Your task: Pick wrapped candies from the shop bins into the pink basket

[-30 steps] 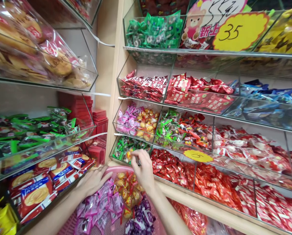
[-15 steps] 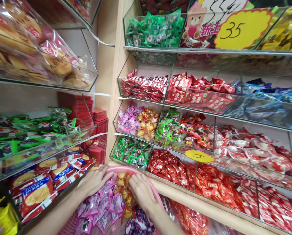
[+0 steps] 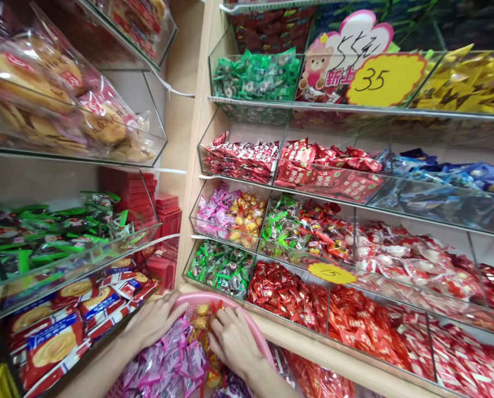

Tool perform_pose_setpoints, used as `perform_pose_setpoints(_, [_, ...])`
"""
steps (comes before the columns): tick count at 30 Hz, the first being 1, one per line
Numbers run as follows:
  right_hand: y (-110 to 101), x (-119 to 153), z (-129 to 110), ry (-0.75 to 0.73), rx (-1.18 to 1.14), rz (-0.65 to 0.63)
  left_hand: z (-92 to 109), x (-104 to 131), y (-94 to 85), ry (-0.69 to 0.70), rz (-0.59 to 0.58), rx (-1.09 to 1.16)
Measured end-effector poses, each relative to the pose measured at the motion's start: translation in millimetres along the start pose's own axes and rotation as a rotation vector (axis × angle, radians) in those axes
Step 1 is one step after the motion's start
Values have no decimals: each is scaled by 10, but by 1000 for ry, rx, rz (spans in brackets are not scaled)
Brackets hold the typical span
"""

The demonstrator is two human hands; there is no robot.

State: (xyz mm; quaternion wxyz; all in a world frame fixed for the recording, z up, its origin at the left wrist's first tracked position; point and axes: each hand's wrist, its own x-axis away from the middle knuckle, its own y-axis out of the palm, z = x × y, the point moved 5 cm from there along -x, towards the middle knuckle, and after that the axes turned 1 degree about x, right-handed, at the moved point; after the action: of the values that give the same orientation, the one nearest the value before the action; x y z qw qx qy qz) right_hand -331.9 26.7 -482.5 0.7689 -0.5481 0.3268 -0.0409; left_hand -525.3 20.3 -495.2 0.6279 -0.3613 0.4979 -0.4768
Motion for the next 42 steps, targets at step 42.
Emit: perform_pose_setpoints(42, [-1517,-1481,1043,477,256,408,-11,-13,8,-13,-10,-4])
